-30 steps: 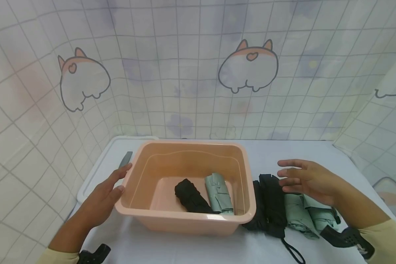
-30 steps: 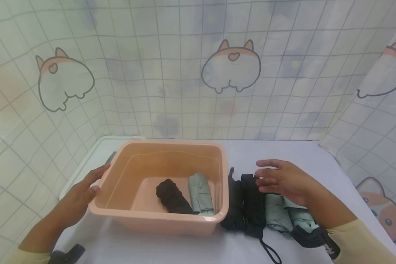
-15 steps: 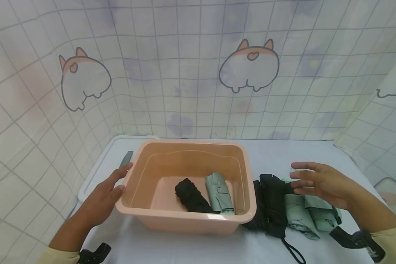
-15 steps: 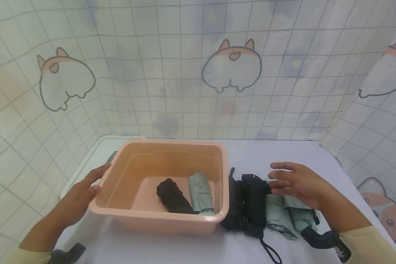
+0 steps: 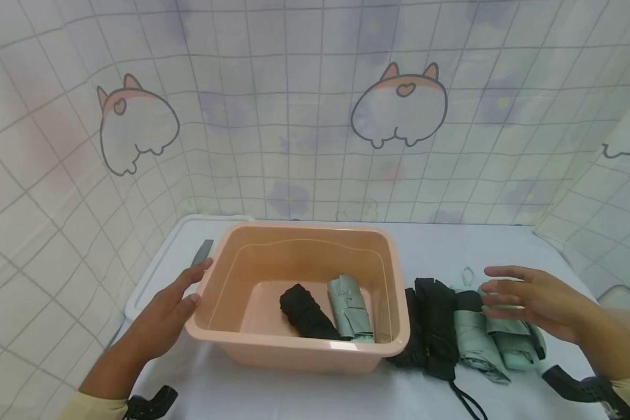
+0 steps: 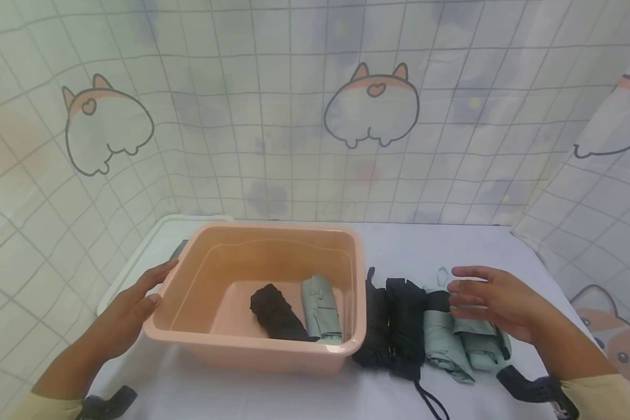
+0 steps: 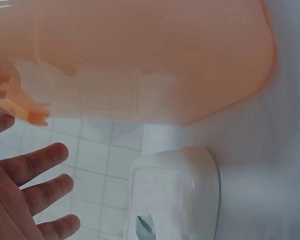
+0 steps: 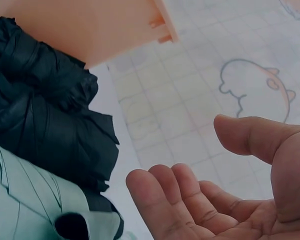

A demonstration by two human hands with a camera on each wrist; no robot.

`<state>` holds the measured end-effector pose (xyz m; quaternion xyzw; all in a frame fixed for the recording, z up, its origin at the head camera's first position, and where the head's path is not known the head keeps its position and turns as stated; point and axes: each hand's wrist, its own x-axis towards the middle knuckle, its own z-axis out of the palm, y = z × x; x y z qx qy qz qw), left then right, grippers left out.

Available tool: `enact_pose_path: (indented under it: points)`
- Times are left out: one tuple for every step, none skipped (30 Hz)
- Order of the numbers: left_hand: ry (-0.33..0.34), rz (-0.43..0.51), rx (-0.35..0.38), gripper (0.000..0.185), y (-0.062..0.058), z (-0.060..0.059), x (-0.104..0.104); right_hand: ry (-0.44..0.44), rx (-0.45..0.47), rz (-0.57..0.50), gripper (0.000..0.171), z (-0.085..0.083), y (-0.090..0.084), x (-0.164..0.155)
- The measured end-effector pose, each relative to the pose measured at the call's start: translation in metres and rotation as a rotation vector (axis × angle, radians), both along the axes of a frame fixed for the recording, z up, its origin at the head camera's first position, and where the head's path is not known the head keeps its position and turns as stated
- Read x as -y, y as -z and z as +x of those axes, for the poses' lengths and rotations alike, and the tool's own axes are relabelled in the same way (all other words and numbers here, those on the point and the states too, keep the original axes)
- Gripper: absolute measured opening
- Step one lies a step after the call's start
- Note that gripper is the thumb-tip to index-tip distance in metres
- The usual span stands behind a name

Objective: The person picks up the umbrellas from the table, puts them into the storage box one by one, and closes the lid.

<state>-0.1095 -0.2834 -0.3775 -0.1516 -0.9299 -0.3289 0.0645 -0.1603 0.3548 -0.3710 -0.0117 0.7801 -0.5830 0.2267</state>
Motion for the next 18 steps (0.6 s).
enact_pose_path:
  points:
    - [0.002,0.002,-0.004,0.057,0.000,0.000,0.000,-0.001,-0.004,0.010,0.065,0.000,0.001,-0.003]
    - [0.005,0.003,-0.007,0.057,0.000,-0.001,0.000,-0.002,-0.007,0.026,0.065,0.001,0.002,-0.005]
    - [0.009,0.007,-0.012,0.057,0.001,-0.001,0.001,-0.003,-0.011,0.042,0.065,0.001,0.003,-0.008]
    - [0.012,0.009,-0.017,0.057,0.001,-0.001,0.001,-0.003,-0.014,0.058,0.065,0.002,0.004,-0.010]
    - [0.016,0.011,-0.021,0.057,0.001,-0.002,0.001,-0.002,-0.013,0.073,0.066,0.002,0.005,-0.012]
    - [0.019,0.014,-0.025,0.057,0.001,-0.002,0.002,0.000,-0.012,0.084,0.066,0.002,0.006,-0.014]
    - [0.022,0.016,-0.028,0.057,0.001,-0.002,0.002,0.004,-0.009,0.092,0.066,0.003,0.007,-0.017]
    - [0.021,0.016,-0.028,0.057,0.002,-0.002,0.002,0.006,-0.006,0.100,0.066,0.003,0.007,-0.019]
    - [0.022,0.017,-0.028,0.057,0.002,-0.002,0.002,0.008,-0.004,0.104,0.065,0.003,0.008,-0.022]
    - [0.019,0.017,-0.025,0.057,0.002,-0.002,0.002,0.010,-0.001,0.107,0.065,0.004,0.009,-0.024]
    - [0.017,0.017,-0.022,0.057,0.002,-0.002,0.002,0.009,-0.002,0.104,0.064,0.004,0.010,-0.027]
    - [0.013,0.014,-0.018,0.057,0.002,-0.002,0.002,0.009,-0.001,0.103,0.063,0.004,0.010,-0.030]
    - [0.009,0.011,-0.013,0.057,0.002,-0.002,0.002,0.010,-0.002,0.104,0.063,0.005,0.010,-0.033]
    - [0.004,0.008,-0.008,0.058,0.002,-0.001,0.002,0.011,-0.006,0.108,0.062,0.005,0.011,-0.035]
    - [0.001,0.007,-0.004,0.058,0.002,-0.001,0.002,0.013,-0.007,0.114,0.061,0.005,0.011,-0.038]
    - [-0.002,0.004,0.000,0.058,0.002,-0.001,0.001,0.018,-0.007,0.125,0.061,0.006,0.012,-0.040]
    - [-0.003,0.003,0.003,0.058,0.002,-0.001,0.001,0.022,-0.007,0.141,0.061,0.005,0.013,-0.043]
    - [-0.005,0.002,0.005,0.058,0.002,-0.001,0.001,0.026,-0.005,0.160,0.062,0.005,0.013,-0.044]
